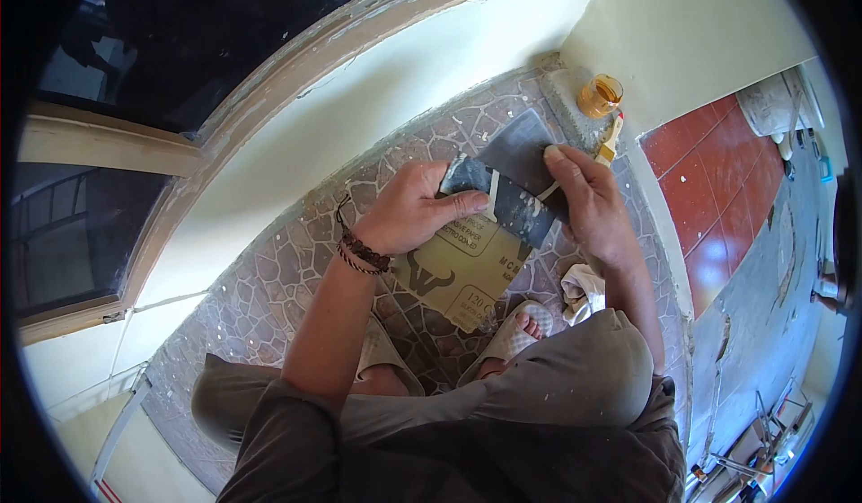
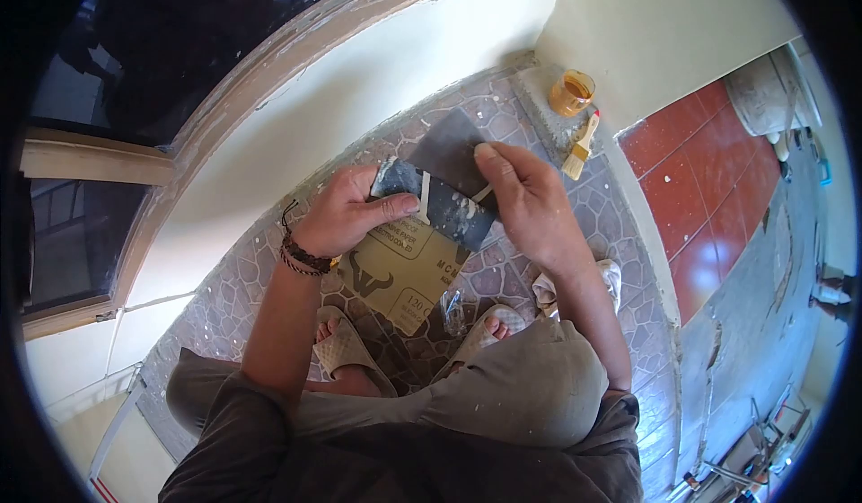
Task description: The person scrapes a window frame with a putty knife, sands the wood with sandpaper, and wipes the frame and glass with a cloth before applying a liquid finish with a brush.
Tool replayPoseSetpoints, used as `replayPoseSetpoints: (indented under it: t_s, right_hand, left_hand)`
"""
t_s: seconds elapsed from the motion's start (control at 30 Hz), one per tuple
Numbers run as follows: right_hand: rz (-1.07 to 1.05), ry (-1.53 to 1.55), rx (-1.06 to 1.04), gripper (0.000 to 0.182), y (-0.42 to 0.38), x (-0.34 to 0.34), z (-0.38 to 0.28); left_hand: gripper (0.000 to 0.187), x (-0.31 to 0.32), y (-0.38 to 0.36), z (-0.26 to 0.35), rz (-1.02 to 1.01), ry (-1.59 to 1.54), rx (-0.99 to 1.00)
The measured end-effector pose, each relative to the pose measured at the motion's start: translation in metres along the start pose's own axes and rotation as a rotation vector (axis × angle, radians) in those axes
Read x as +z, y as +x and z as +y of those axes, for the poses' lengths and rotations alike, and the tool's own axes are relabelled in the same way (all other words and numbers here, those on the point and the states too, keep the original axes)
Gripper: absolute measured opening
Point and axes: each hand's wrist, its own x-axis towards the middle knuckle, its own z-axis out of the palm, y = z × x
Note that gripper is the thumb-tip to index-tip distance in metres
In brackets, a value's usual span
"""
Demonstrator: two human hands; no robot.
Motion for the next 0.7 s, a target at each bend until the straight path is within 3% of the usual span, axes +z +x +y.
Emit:
replayPoseSetpoints:
  t_s: [0.1,0.17,0.23,0.43,0.57,0.7]
  right_hand:
    - [-0.136,-0.170,-0.087,0.035,-0.003,0.005,0.003]
    - [-0.129,-0.176,-0.114,0.035,-0.001,0.006,0.004]
    - [-0.062,-0.047,0.037,0.036,0.002,0.003,0.003]
    - [-0.150,-0.147,-0.056,0.039,-0.001,0.007,0.005]
    - [-0.079,-0.064,-0.024,0.038,0.001,0.003,0.005]
    - [-0.178,-0.129,-0.032,0.037,-0.003,0.005,0.002]
  left_hand:
    - [0.020,0.004,0.002,-0.001,0.047,-0.146,0.053]
    - [0.019,0.002,0.002,-0.001,0.042,-0.027,0.057]
    - [0.019,0.002,0.001,-0.003,0.030,-0.035,0.037]
    - [0.023,0.005,0.002,-0.004,0.033,0.047,0.090]
    - [0.028,0.006,0.000,-0.004,0.037,-0.024,0.094]
    - [0.030,0.011,0.005,-0.007,0.068,0.060,0.194]
